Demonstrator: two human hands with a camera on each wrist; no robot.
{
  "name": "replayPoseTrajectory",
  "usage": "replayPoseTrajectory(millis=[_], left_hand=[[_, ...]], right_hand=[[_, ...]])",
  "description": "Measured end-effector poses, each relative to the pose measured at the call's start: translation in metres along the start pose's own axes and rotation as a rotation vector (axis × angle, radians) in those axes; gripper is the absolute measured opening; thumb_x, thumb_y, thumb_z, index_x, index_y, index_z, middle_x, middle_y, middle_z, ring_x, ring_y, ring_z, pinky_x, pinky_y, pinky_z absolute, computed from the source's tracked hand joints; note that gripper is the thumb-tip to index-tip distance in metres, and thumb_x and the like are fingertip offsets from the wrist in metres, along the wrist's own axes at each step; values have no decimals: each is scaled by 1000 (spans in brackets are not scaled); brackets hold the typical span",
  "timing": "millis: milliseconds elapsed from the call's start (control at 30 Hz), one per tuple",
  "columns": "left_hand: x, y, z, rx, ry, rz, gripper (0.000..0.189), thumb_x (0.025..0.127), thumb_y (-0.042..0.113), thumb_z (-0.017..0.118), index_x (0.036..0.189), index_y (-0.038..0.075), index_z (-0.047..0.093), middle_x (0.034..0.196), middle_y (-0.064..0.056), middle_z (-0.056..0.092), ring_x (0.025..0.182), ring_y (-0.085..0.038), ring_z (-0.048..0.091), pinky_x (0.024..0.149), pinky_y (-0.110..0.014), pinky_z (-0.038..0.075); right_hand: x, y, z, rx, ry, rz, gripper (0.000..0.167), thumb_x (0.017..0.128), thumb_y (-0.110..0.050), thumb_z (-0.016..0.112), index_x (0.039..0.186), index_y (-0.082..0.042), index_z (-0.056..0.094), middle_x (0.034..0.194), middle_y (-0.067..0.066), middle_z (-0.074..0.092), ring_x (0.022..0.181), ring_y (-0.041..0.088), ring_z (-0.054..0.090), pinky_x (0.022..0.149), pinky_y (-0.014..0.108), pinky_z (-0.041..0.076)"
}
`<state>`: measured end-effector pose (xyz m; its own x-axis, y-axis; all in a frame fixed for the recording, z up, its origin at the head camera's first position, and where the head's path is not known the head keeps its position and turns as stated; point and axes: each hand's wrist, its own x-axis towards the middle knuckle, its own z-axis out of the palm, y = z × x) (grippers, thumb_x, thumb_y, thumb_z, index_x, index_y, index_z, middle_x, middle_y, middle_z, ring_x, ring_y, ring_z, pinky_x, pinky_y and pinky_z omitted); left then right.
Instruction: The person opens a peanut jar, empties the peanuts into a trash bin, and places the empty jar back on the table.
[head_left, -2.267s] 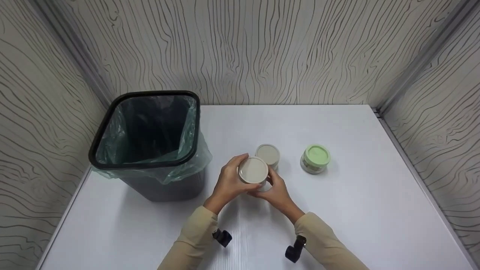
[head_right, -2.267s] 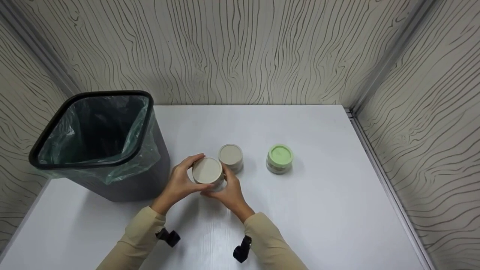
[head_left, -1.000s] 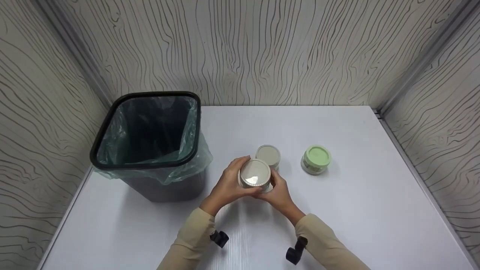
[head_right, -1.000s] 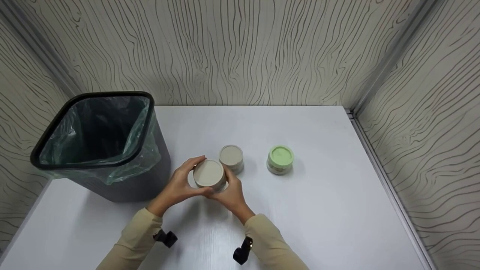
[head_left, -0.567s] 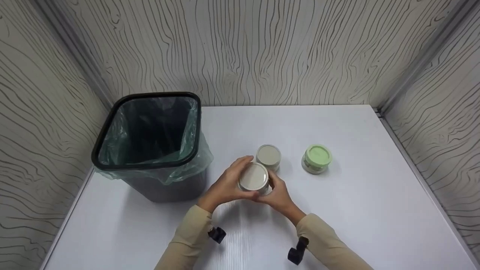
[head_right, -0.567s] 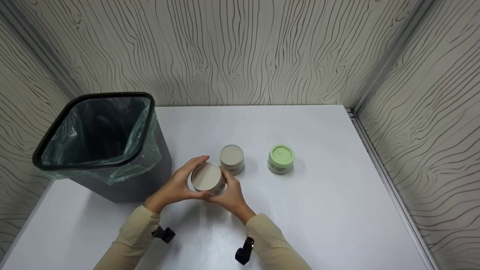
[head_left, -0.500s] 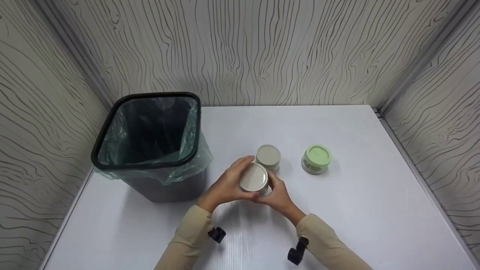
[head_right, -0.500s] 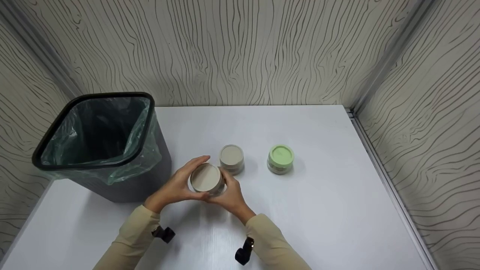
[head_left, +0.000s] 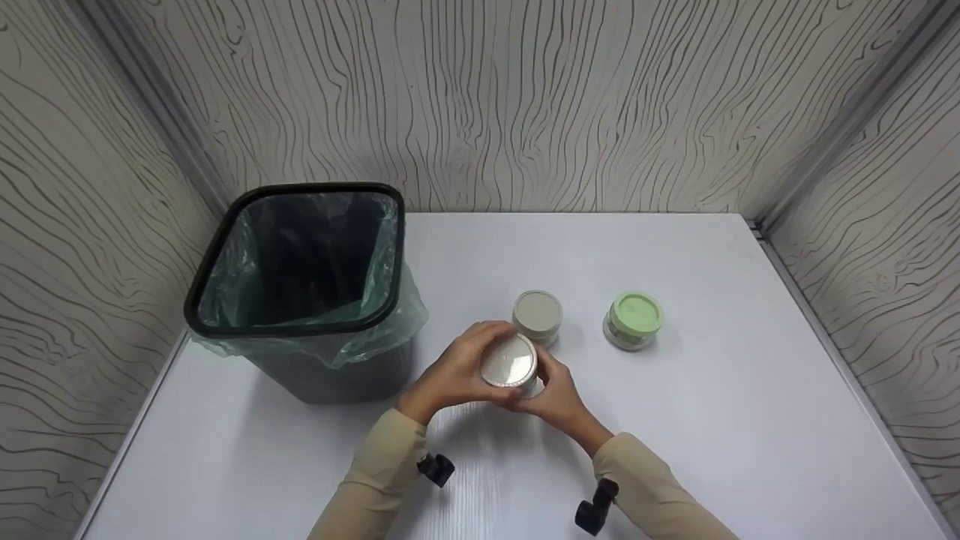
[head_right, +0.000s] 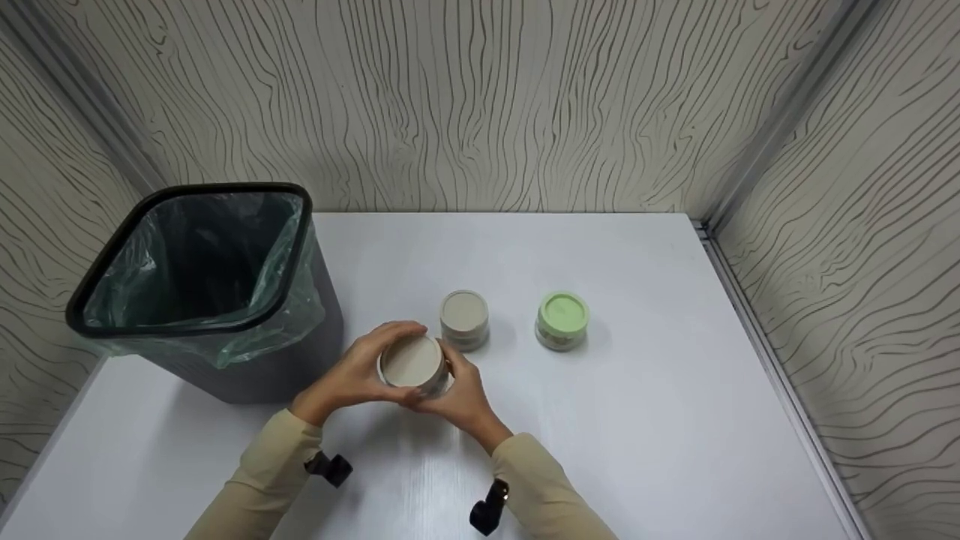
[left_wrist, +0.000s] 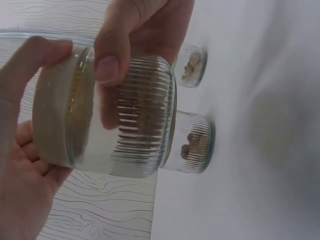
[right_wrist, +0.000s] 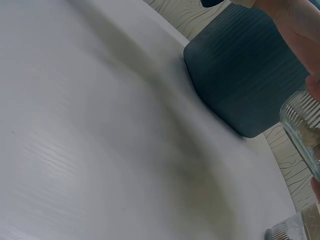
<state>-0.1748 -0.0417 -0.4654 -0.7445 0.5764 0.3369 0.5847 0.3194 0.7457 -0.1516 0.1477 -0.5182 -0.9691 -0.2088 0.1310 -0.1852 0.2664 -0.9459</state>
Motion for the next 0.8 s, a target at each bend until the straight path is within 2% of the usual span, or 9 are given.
replayPoseTrajectory(millis=[200, 333, 433, 533, 667, 800], left_hand=[[-2, -2, 2, 4, 40, 10, 75, 68, 26, 85, 130, -1, 54, 132, -14, 58, 124, -27, 55, 105, -37, 50], [-3, -2, 1, 10, 60, 3, 75, 67, 25, 86, 130, 0, 54, 132, -16, 59, 124, -28, 55, 105, -38, 50], [-3, -1, 0, 6, 67, -2, 75, 66, 24, 87, 130, 0, 55, 131, -16, 59, 124, -28, 56, 104, -38, 50], [-2, -1, 2, 19, 100, -6, 75, 65, 26, 87, 128, 0, 56, 130, -15, 61, 122, -28, 57, 103, -38, 51], [0, 1, 4, 56, 150, -45, 74, 66, 30, 87, 127, 0, 57, 129, -15, 61, 121, -28, 57, 100, -40, 53], [2, 4, 4, 55, 135, -93, 75, 67, 32, 87, 128, 0, 56, 131, -16, 59, 122, -29, 56, 100, -42, 53]], right_hand=[[0, 0, 2, -10, 19, -13, 92, 63, -8, 87, 141, 5, 41, 142, 21, 51, 126, 5, 52, 108, 17, 43], [1, 2, 4, -30, 54, -112, 89, 60, -7, 88, 137, 8, 45, 136, 24, 55, 123, 10, 56, 102, 12, 44], [1, 3, 5, -38, 80, -138, 88, 58, -8, 89, 135, 8, 48, 133, 24, 58, 122, 17, 57, 99, 9, 44], [1, 1, 6, -70, 109, -102, 88, 59, -11, 90, 135, 6, 49, 133, 21, 59, 122, 18, 57, 100, 13, 46], [3, 1, 7, -104, 141, -104, 89, 61, -14, 90, 137, 4, 47, 135, 20, 58, 122, 20, 56, 103, 23, 49], [2, 1, 7, -94, 143, -91, 89, 61, -12, 90, 137, 4, 46, 136, 20, 57, 121, 13, 55, 102, 18, 47]])
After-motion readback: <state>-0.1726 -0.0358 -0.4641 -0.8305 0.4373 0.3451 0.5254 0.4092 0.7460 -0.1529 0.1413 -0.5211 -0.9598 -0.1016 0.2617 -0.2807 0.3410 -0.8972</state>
